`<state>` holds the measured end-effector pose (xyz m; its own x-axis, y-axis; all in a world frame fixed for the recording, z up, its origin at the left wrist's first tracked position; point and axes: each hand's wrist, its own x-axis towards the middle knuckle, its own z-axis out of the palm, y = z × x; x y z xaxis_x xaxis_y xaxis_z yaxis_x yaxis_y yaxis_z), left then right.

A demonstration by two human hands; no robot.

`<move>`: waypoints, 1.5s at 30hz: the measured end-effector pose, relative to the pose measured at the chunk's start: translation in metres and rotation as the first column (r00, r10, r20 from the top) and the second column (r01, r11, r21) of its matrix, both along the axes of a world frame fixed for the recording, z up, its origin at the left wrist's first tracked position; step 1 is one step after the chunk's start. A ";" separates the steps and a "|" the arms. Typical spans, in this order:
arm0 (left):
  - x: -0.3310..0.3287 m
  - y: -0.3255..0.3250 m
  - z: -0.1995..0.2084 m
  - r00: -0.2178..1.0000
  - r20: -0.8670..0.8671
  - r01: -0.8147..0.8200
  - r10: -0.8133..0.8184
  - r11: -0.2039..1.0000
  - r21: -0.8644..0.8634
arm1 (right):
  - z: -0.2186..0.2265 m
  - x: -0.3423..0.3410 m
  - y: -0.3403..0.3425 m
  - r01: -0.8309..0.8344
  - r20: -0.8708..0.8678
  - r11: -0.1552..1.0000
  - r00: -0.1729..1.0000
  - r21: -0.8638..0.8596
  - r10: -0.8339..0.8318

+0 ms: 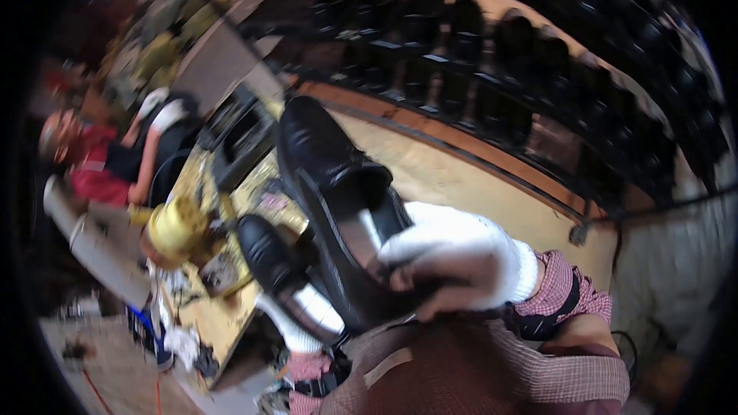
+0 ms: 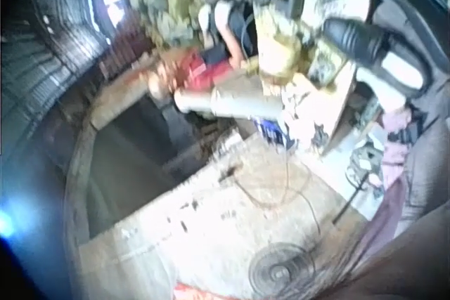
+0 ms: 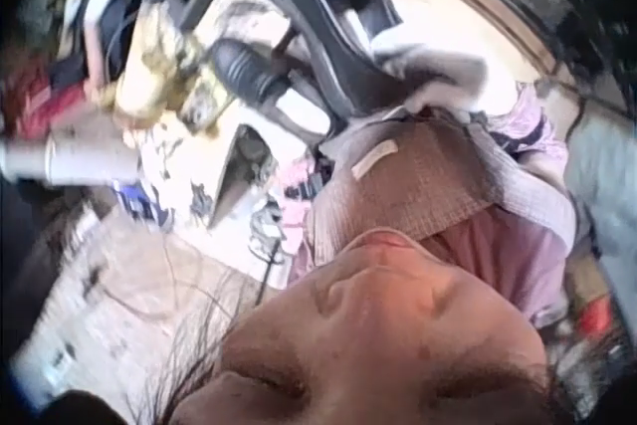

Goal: Polishing black leather shoes by hand and placing them on a rack.

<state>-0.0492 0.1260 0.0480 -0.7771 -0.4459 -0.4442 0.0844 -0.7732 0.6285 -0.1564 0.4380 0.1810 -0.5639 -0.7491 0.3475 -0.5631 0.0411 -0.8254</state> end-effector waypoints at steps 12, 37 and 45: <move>-0.016 0.014 0.004 0.872 0.000 0.474 -0.489 0.845 0.250 | -0.100 0.010 0.190 0.669 -0.278 0.200 0.536 0.716 -0.797; -0.087 0.096 0.033 0.526 0.140 0.823 -0.839 0.461 -0.332 | -0.083 0.033 0.098 0.634 -0.298 0.770 0.751 0.074 -0.590; -0.040 -0.001 0.002 0.778 0.086 0.622 -0.622 0.743 -0.249 | -0.153 -0.018 0.218 0.630 -0.418 0.176 0.673 0.757 -0.611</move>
<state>-0.0895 0.1245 0.0498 -0.9222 0.0427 -0.3845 -0.3578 -0.4718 0.8058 -0.1740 0.6564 0.0282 -0.9861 -0.0554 -0.1566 -0.0319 0.9883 -0.1489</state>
